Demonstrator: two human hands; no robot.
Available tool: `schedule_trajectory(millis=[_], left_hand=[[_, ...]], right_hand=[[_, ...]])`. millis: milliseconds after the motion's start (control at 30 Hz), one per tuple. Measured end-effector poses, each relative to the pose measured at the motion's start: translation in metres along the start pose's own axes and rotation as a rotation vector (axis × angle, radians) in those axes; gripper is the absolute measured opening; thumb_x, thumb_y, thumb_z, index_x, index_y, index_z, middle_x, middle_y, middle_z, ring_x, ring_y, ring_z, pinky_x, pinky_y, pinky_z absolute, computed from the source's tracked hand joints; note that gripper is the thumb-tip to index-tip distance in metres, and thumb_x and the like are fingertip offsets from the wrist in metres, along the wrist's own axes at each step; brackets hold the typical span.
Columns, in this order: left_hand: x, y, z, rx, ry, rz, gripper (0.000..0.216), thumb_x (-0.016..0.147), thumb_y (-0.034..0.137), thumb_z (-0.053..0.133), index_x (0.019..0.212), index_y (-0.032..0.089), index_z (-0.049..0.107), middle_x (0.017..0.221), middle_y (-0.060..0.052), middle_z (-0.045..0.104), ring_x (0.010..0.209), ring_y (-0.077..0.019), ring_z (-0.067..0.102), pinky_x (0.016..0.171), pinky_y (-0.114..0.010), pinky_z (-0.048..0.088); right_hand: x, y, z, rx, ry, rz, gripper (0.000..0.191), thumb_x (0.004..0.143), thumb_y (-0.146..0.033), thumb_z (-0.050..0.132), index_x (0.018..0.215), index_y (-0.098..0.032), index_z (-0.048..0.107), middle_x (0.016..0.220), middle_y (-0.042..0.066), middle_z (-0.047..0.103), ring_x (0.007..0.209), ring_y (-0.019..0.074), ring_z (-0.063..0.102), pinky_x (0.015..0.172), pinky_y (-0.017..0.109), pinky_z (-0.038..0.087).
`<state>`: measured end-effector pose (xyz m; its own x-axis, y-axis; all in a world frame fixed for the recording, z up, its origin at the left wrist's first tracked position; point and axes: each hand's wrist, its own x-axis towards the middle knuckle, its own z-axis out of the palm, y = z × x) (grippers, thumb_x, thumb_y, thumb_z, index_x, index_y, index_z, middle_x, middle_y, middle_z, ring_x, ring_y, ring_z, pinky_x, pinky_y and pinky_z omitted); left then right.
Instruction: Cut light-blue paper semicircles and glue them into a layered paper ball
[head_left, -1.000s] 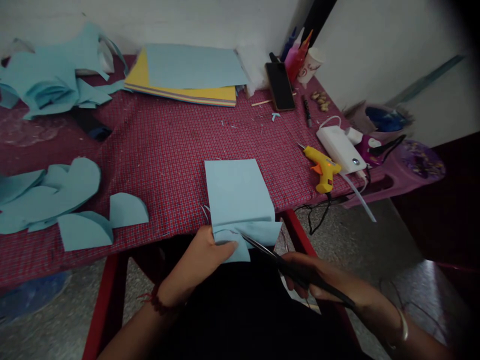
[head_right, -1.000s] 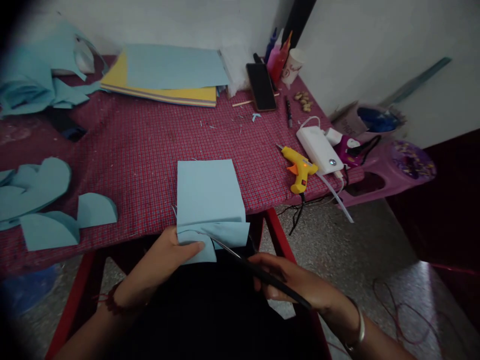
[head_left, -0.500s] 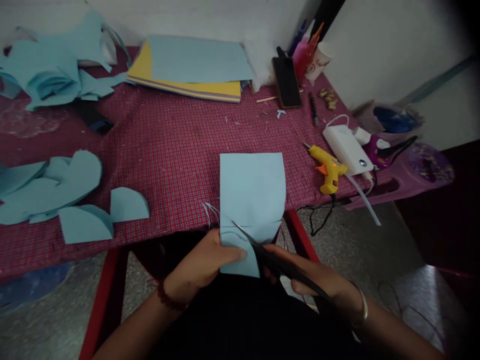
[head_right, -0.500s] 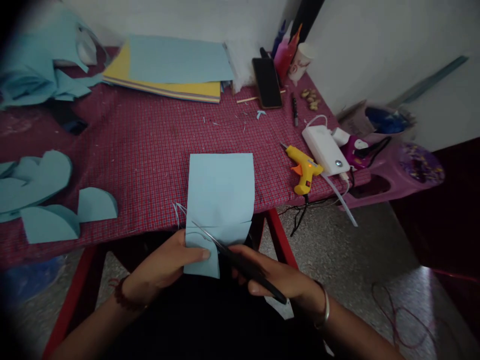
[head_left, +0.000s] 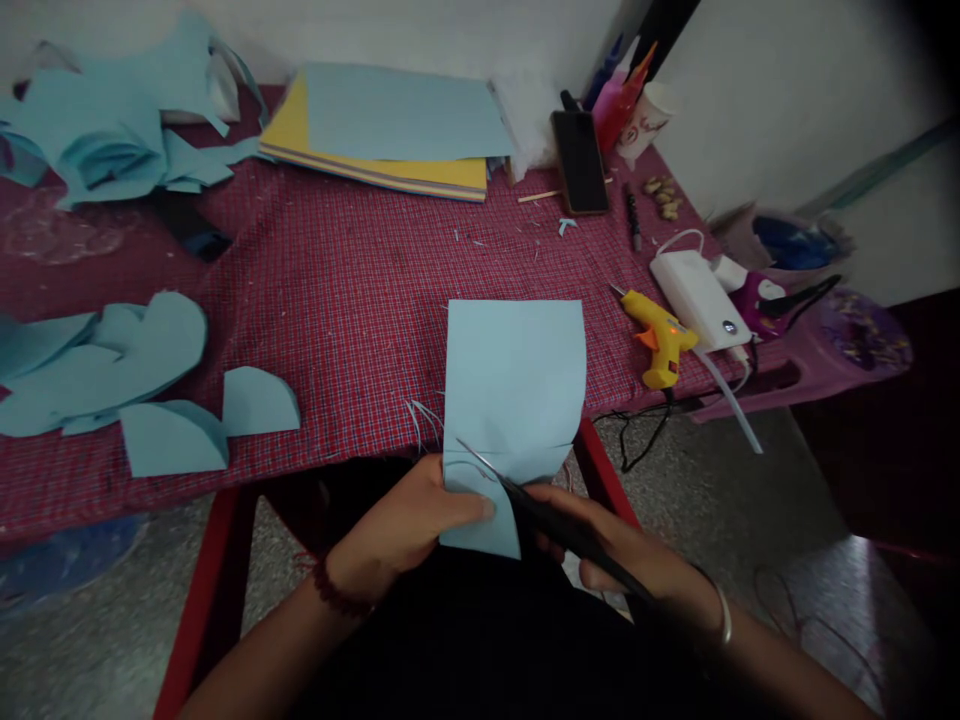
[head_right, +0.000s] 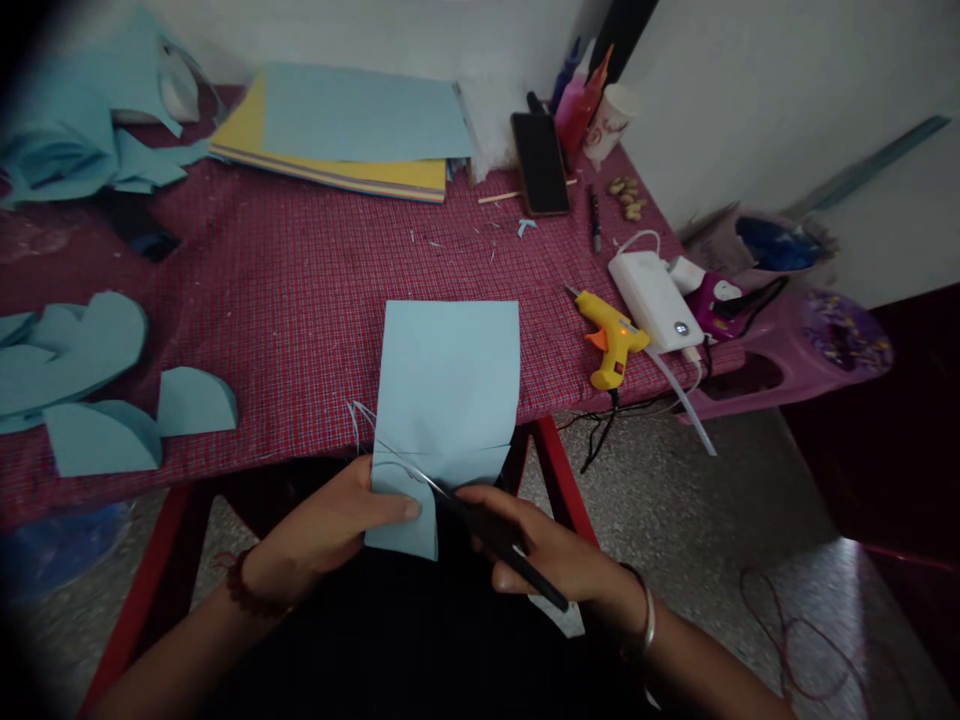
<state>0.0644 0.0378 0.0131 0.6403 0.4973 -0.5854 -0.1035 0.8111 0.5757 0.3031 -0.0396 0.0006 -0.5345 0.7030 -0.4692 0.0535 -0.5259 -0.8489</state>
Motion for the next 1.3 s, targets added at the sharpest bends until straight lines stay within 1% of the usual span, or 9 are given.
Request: schedule_trajectory(millis=[267,367,467,533,633,700,933,1100,1300], left_hand=[[0.001,-0.001,0.002,-0.045,-0.03,0.007,0.029,0.055,0.016,0.077,0.083,0.012,0.073,0.071,-0.002,0.07,0.064,-0.0117,0.06,0.061,-0.023,0.047],[0.001,-0.002,0.001,-0.042,-0.022,0.012,0.029,0.054,0.016,0.076,0.082,0.012,0.073,0.071,-0.002,0.07,0.064,-0.0115,0.059,0.062,-0.023,0.046],[0.002,-0.002,0.0,-0.013,0.007,0.018,0.026,0.053,0.016,0.076,0.079,0.012,0.072,0.071,-0.001,0.069,0.061,-0.0099,0.057,0.06,-0.023,0.045],[0.003,-0.001,0.0,0.014,0.013,0.024,0.025,0.053,0.016,0.076,0.077,0.012,0.072,0.07,0.0,0.068,0.06,-0.0097,0.055,0.059,-0.023,0.044],[0.003,-0.001,-0.002,0.024,-0.005,0.034,0.026,0.054,0.017,0.076,0.079,0.012,0.072,0.071,-0.001,0.068,0.061,-0.0105,0.055,0.06,-0.024,0.043],[0.004,-0.001,-0.003,0.02,-0.022,0.041,0.027,0.055,0.018,0.076,0.081,0.013,0.072,0.073,-0.002,0.068,0.063,-0.0112,0.056,0.062,-0.024,0.044],[0.004,0.003,-0.004,0.099,-0.008,0.03,0.023,0.055,0.02,0.075,0.077,0.013,0.069,0.068,0.001,0.063,0.059,-0.0102,0.051,0.058,-0.024,0.04],[0.002,0.006,-0.007,0.167,0.001,0.01,0.017,0.056,0.021,0.074,0.069,0.014,0.064,0.063,0.002,0.058,0.055,-0.0089,0.045,0.054,-0.024,0.036],[0.001,0.01,-0.01,0.262,-0.004,-0.01,0.016,0.057,0.022,0.071,0.066,0.015,0.061,0.061,0.003,0.054,0.054,-0.0091,0.043,0.053,-0.024,0.034]], right_hand=[[0.0,-0.003,-0.003,-0.13,0.01,-0.036,0.088,0.066,-0.058,0.078,0.141,-0.024,0.047,0.109,0.008,0.057,0.09,0.022,0.053,0.078,0.035,0.044],[0.0,0.0,-0.004,-0.094,0.039,-0.025,0.086,0.065,-0.054,0.08,0.139,-0.024,0.05,0.109,0.008,0.058,0.092,0.0229,0.054,0.083,0.038,0.045],[0.0,0.005,-0.004,-0.033,0.058,-0.017,0.082,0.064,-0.05,0.082,0.137,-0.026,0.053,0.117,0.008,0.058,0.101,0.0252,0.054,0.089,0.04,0.043],[0.001,0.007,-0.004,0.009,0.063,-0.005,0.079,0.064,-0.046,0.083,0.135,-0.028,0.055,0.115,0.007,0.059,0.098,0.0235,0.054,0.084,0.038,0.044],[0.002,0.007,-0.003,0.054,0.065,0.022,0.076,0.064,-0.043,0.083,0.134,-0.029,0.056,0.097,0.003,0.059,0.078,0.0164,0.051,0.065,0.03,0.043],[0.002,0.005,-0.003,0.057,0.071,0.021,0.073,0.065,-0.043,0.082,0.133,-0.028,0.058,0.09,0.002,0.057,0.072,0.0142,0.047,0.059,0.027,0.04],[0.0,-0.003,-0.007,-0.012,0.076,0.023,0.069,0.068,-0.043,0.08,0.132,-0.03,0.059,0.092,0.002,0.058,0.075,0.0148,0.047,0.061,0.028,0.041],[-0.001,-0.007,-0.01,-0.09,0.053,0.024,0.067,0.07,-0.045,0.078,0.132,-0.028,0.059,0.077,0.0,0.053,0.065,0.0126,0.043,0.052,0.025,0.036],[-0.001,-0.01,-0.012,-0.103,0.023,0.052,0.069,0.07,-0.049,0.077,0.132,-0.024,0.059,0.074,-0.001,0.05,0.061,0.0104,0.04,0.049,0.024,0.033]])
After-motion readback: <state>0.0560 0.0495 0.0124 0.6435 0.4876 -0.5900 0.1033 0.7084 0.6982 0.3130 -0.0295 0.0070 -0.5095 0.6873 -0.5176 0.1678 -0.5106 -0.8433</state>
